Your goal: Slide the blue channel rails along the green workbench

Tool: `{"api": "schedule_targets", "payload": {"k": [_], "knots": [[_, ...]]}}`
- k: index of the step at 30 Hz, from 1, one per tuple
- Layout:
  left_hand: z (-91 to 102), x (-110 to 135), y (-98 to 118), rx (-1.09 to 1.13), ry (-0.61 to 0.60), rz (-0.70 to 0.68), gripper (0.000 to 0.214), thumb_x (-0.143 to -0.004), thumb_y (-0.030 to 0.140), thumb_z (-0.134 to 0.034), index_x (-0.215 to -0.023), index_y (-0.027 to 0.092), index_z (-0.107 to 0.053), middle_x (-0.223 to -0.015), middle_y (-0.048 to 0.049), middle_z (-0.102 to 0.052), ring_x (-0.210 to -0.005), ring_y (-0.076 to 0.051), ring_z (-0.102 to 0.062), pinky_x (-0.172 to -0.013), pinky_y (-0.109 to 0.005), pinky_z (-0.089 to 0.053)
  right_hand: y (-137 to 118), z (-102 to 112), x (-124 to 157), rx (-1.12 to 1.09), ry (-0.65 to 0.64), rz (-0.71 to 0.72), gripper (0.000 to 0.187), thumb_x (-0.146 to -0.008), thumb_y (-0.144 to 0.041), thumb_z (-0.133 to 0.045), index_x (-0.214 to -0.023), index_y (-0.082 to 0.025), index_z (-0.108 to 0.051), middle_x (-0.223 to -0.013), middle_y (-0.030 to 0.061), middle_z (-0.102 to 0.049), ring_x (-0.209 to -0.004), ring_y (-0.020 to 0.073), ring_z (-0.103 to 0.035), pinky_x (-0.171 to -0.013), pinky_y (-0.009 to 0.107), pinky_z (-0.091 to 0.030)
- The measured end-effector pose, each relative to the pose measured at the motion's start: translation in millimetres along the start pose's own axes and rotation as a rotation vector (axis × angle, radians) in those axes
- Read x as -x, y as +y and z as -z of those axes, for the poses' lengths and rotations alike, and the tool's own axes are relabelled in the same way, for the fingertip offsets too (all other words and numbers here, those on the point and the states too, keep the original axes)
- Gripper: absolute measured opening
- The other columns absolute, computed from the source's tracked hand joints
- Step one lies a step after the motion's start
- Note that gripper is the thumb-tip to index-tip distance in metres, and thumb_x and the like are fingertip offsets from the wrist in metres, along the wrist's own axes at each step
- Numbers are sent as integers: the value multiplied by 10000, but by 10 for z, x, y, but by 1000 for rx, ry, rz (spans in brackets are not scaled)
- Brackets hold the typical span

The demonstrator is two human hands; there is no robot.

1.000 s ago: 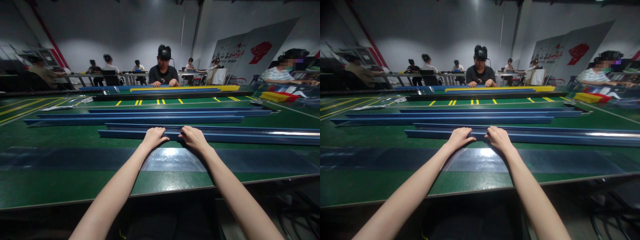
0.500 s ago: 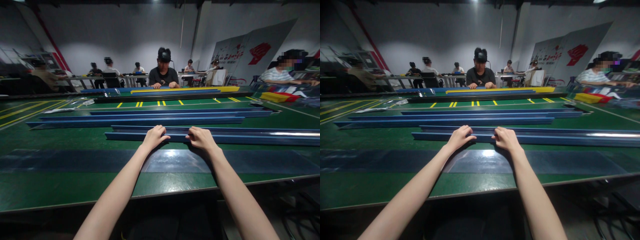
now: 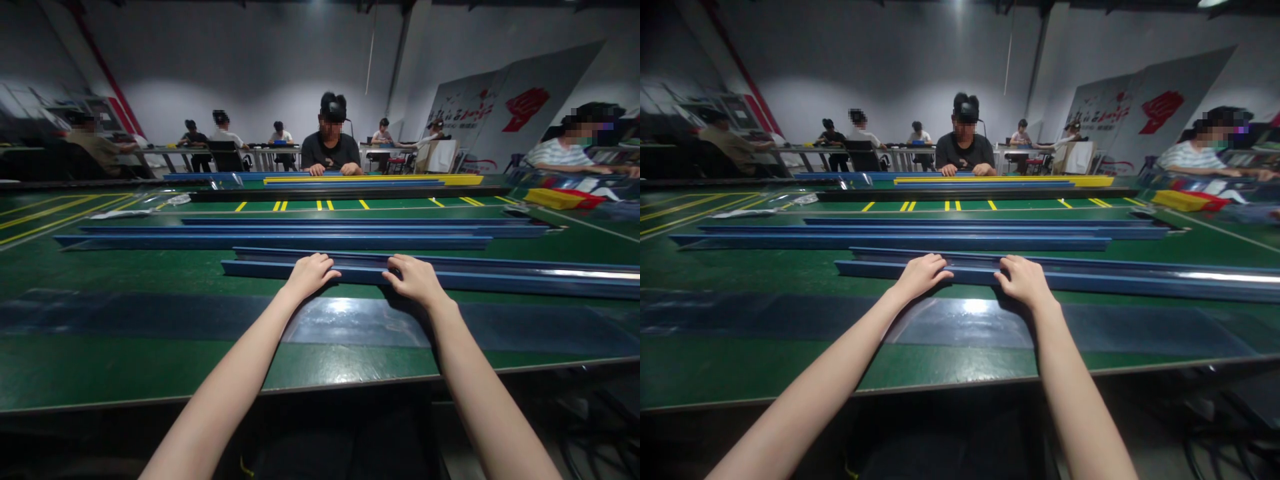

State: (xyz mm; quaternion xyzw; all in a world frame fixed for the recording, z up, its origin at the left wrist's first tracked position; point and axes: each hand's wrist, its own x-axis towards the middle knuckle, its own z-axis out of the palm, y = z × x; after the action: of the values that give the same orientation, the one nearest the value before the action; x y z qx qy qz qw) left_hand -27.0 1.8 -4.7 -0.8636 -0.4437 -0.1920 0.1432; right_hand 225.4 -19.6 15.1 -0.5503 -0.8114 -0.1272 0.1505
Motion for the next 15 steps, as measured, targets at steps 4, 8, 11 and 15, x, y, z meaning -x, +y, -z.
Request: {"api": "schedule_targets", "payload": {"k": [4, 8, 11, 15], "knots": [[-16, 7, -3, -3, -1, -4, 329, -861, 467, -419, -813, 187, -585, -894, -27, -630, -841, -150, -554, -670, -240, -396, -82, -27, -28, 28, -7, 33, 296, -829, -418, -399, -823, -194, -592, -864, 52, -632, -797, 173, -561, -625, 257, -310], [-12, 6, -1, 15, -6, -6, 319, -859, 463, -426, -841, 191, -591, -926, -28, -634, -867, -154, -553, -696, -243, -399, -238, -87, -82, -21, 26, 98, 352, -870, -448, -344, -921, -189, -577, -923, 65, -640, -843, 174, -559, -691, 259, -327], [-4, 3, 2, 13, -19, -3, 306, -857, 452, -438, -839, 188, -590, -912, -32, -632, -859, -155, -552, -703, -243, -400, -337, -144, -118, -28, 38, 121, 375, -876, -472, -333, -937, -181, -561, -898, 71, -639, -815, 170, -553, -670, 256, -322], [-1, -2, -4, -19, -30, -4, 324, -856, 462, -430, -838, 180, -588, -891, -42, -625, -843, -161, -553, -689, -247, -402, -375, -188, -141, 17, 114, 114, 343, -881, -442, -346, -817, -181, -560, -827, 60, -619, -790, 165, -532, -633, 254, -297]]}}
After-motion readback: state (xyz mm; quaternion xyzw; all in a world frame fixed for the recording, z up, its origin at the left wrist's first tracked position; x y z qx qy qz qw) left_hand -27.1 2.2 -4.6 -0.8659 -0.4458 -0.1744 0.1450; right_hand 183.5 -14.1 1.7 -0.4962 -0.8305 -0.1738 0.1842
